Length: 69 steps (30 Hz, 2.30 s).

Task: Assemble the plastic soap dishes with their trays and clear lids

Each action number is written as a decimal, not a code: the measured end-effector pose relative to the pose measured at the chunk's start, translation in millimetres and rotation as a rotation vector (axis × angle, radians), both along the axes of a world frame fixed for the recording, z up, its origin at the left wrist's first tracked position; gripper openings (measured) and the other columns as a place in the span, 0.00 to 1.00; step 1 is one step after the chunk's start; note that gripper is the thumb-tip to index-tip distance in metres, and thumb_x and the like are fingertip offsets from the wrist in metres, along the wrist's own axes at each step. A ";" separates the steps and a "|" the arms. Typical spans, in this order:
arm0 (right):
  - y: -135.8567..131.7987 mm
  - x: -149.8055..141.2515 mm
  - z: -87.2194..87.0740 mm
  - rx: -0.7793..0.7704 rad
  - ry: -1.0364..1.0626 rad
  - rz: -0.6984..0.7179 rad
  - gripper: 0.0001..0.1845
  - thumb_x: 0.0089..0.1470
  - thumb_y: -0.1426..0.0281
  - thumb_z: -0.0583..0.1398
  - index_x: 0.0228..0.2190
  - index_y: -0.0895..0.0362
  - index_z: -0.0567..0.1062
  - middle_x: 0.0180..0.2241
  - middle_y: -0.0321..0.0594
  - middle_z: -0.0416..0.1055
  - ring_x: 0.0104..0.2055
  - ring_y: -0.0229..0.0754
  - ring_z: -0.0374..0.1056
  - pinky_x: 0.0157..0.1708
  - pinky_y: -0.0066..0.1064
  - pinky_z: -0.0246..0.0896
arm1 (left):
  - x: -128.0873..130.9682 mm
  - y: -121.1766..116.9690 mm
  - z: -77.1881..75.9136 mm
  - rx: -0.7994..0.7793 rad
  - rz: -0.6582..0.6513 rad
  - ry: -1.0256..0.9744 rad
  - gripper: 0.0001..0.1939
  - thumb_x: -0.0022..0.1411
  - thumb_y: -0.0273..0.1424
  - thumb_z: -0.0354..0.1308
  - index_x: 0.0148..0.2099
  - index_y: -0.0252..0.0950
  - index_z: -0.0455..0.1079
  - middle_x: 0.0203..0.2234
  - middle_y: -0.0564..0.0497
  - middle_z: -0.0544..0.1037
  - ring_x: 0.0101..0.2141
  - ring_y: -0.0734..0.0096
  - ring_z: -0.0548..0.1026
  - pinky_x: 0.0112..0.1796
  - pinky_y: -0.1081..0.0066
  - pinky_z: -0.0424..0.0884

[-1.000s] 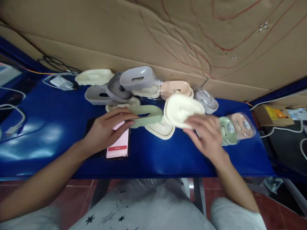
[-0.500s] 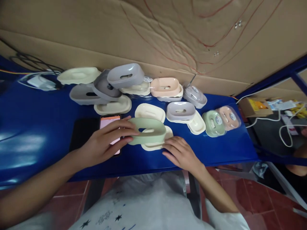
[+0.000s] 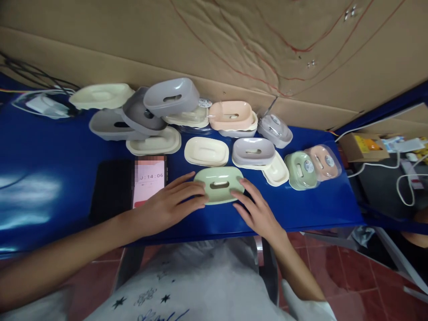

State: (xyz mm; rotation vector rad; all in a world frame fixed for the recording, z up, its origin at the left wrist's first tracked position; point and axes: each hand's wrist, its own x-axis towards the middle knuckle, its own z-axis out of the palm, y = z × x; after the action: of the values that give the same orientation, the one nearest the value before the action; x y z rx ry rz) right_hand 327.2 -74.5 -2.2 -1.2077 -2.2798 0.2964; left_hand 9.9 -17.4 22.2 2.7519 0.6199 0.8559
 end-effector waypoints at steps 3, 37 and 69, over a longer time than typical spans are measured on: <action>0.2 0.4 -3.4 0.043 0.056 -0.058 0.34 0.69 0.76 0.62 0.70 0.39 0.68 0.70 0.43 0.66 0.71 0.57 0.67 0.67 0.57 0.73 | 1.3 0.8 -0.4 0.052 0.000 0.043 0.09 0.78 0.22 0.54 0.54 0.34 0.73 0.47 0.46 0.81 0.56 0.61 0.79 0.71 0.48 0.69; 8.4 -6.2 -3.4 0.112 -0.061 0.007 0.30 0.67 0.71 0.67 0.67 0.44 0.71 0.66 0.45 0.73 0.73 0.58 0.65 0.67 0.58 0.68 | 0.1 5.9 -7.3 0.121 0.000 0.209 0.06 0.78 0.26 0.57 0.52 0.34 0.74 0.48 0.45 0.80 0.51 0.58 0.79 0.56 0.55 0.77; 167.3 110.7 56.2 0.040 -0.020 -0.424 0.36 0.70 0.48 0.63 0.65 0.60 0.73 0.66 0.52 0.73 0.70 0.55 0.69 0.75 0.63 0.54 | -14.3 15.6 -3.9 0.058 -0.029 0.254 0.04 0.77 0.31 0.60 0.47 0.36 0.74 0.51 0.45 0.78 0.49 0.57 0.79 0.51 0.56 0.79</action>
State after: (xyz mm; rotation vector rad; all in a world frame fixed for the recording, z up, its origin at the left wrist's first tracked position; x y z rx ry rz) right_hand 437.9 92.8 54.0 -1.6339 -1.9698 0.0784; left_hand -4.3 -1.8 18.4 2.9406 0.6048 0.5295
